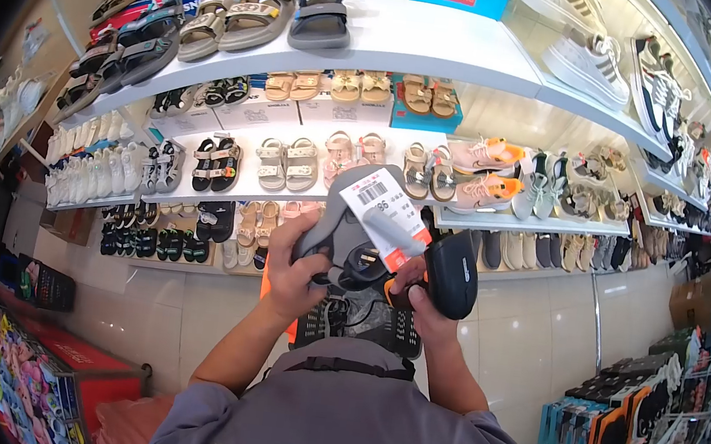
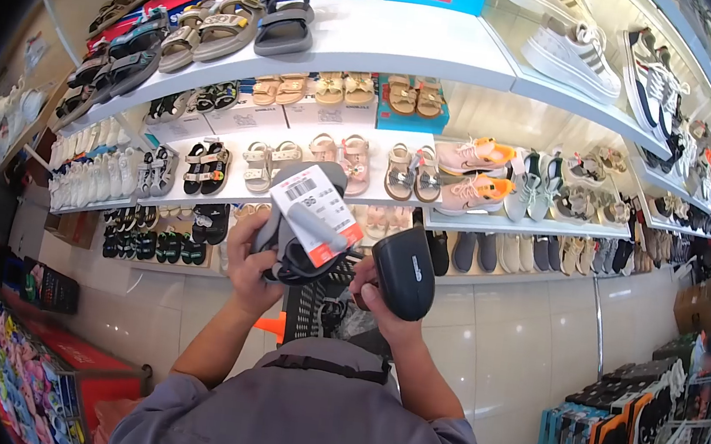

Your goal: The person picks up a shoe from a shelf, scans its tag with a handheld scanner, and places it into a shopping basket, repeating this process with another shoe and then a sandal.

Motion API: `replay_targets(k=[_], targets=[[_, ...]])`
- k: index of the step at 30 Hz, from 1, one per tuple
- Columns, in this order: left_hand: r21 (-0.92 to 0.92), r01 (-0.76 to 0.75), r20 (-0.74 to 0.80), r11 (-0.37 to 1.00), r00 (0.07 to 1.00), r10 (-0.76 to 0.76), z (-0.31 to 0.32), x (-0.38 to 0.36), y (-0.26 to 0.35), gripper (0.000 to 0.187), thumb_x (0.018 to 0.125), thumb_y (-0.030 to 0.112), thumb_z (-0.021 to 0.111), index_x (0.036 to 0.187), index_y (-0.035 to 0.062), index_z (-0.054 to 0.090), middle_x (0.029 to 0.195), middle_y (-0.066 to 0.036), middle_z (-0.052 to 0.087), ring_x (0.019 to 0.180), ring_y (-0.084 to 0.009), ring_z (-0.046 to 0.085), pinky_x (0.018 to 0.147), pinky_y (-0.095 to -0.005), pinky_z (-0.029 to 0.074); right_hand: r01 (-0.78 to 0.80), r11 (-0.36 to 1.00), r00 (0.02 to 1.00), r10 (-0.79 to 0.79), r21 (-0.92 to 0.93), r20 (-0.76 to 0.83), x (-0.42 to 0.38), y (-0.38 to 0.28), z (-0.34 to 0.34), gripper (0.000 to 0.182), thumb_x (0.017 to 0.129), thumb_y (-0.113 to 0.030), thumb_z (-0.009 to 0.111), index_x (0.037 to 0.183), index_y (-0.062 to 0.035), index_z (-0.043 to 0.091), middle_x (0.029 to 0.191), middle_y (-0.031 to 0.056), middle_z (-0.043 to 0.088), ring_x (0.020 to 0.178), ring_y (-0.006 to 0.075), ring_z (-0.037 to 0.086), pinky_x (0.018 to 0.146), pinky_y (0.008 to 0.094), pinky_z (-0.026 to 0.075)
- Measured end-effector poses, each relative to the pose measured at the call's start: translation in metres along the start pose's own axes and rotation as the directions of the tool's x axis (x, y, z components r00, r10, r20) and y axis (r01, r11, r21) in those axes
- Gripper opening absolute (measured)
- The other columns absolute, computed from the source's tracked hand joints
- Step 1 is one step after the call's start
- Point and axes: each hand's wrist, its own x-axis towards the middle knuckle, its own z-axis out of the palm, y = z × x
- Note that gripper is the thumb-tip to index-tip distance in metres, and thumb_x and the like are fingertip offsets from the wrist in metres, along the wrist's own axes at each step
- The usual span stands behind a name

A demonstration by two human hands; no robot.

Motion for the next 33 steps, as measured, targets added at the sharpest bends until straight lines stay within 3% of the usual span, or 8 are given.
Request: replay_targets(k=[11, 15, 23, 25, 27, 28, 30, 33], targets=[[0.076, -0.169, -0.028, 0.983, 0.985, 0.172, -0.003, -0.002, -0.003, 0.032, 0.062, 0.001, 0.072, 0.081, 0.0077, 0.049, 0.128, -0.023, 0.047, 0.103, -0.0341, 0.054, 0.077, -0.0396, 0.048, -0.005, 1.000, 1.000, 0.005, 0.009, 0.012, -0.008, -0.002, 0.005, 0.037, 0.083, -0.002, 0.064, 0.118, 0.0005, 0.053, 0.107, 0.0094, 0.058, 0.086, 0.0150, 0.059, 0.071, 0.0274, 0.048], [-0.071, -0.218, -0.090, 0.973, 0.973, 0.211, -0.001, 0.004, -0.002, 0.032, 0.066, -0.002, 0.071, 0.083, 0.0044, 0.045, 0.125, -0.023, 0.054, 0.089, -0.0367, 0.061, 0.072, -0.0449, 0.049, 0.005, 0.998, 1.000, -0.006, 0.069, 0.013, -0.007, -0.001, 0.008, 0.038, 0.083, -0.004, 0.065, 0.119, -0.0002, 0.053, 0.106, 0.0092, 0.059, 0.087, 0.0154, 0.059, 0.075, 0.0292, 0.048], [-0.293, 0.250, 0.070, 0.923, 0.968, -0.240, 0.000, -0.017, 0.009, 0.031, 0.076, 0.005, 0.074, 0.091, 0.0038, 0.046, 0.122, -0.028, 0.055, 0.098, -0.0391, 0.063, 0.083, -0.0404, 0.050, 0.018, 0.998, 0.998, -0.021, 0.061, 0.058, 0.002, -0.004, 0.012, 0.045, 0.085, -0.009, 0.065, 0.125, 0.0007, 0.047, 0.104, 0.0105, 0.059, 0.090, 0.0152, 0.058, 0.076, 0.0286, 0.048], [-0.359, 0.324, 0.041, 0.875, 0.942, -0.333, 0.009, -0.020, 0.015, 0.024, 0.081, 0.004, 0.069, 0.094, 0.0039, 0.049, 0.120, -0.023, 0.058, 0.098, -0.0304, 0.063, 0.086, -0.0346, 0.049, 0.060, 0.997, 0.994, -0.063, 0.045, 0.086, 0.002, 0.006, 0.009, 0.050, 0.083, -0.009, 0.067, 0.127, -0.0016, 0.045, 0.105, 0.0097, 0.059, 0.092, 0.0153, 0.058, 0.076, 0.0281, 0.048], [-0.434, 0.690, 0.271, 0.580, 0.714, -0.646, 0.013, -0.024, 0.026, 0.016, 0.085, 0.003, 0.062, 0.097, 0.0034, 0.051, 0.117, -0.017, 0.060, 0.102, -0.0188, 0.060, 0.087, -0.0292, 0.046, 0.046, 0.999, 0.993, -0.043, 0.028, -0.110, -0.001, 0.013, 0.011, 0.049, 0.082, -0.009, 0.070, 0.125, -0.0026, 0.048, 0.105, 0.0082, 0.059, 0.093, 0.0138, 0.057, 0.078, 0.0276, 0.047], [-0.551, 0.700, 0.342, 0.454, 0.685, -0.643, 0.020, -0.036, 0.024, 0.016, 0.085, -0.002, 0.055, 0.100, 0.0020, 0.052, 0.105, -0.010, 0.062, 0.100, -0.0110, 0.056, 0.085, -0.0266, 0.045, 0.050, 0.998, 0.995, -0.047, 0.034, -0.087, -0.006, 0.020, 0.007, 0.049, 0.082, -0.009, 0.070, 0.125, -0.0026, 0.048, 0.105, 0.0082, 0.059, 0.093, 0.0138, 0.057, 0.078, 0.0276, 0.047], [-0.491, 0.730, 0.388, 0.475, 0.672, -0.630, 0.033, -0.064, 0.021, 0.020, 0.083, -0.004, 0.053, 0.102, 0.0018, 0.052, 0.101, -0.009, 0.061, 0.099, -0.0122, 0.056, 0.084, -0.0267, 0.045, -0.105, 0.988, 0.968, 0.076, -0.111, -0.238, -0.017, 0.037, -0.007, 0.049, 0.079, -0.008, 0.073, 0.123, -0.0021, 0.051, 0.108, 0.0065, 0.058, 0.097, 0.0134, 0.056, 0.083, 0.0279, 0.046], [-0.352, 0.761, 0.474, 0.544, 0.647, -0.598, 0.033, -0.072, 0.029, 0.028, 0.079, -0.008, 0.050, 0.105, 0.0018, 0.051, 0.096, -0.009, 0.057, 0.095, -0.0156, 0.056, 0.084, -0.0278, 0.045, -0.146, 0.988, 0.951, 0.126, -0.052, -0.283, -0.017, 0.053, -0.016, 0.046, 0.078, -0.005, 0.074, 0.120, -0.0013, 0.053, 0.108, 0.0052, 0.058, 0.097, 0.0133, 0.055, 0.086, 0.0285, 0.044]])
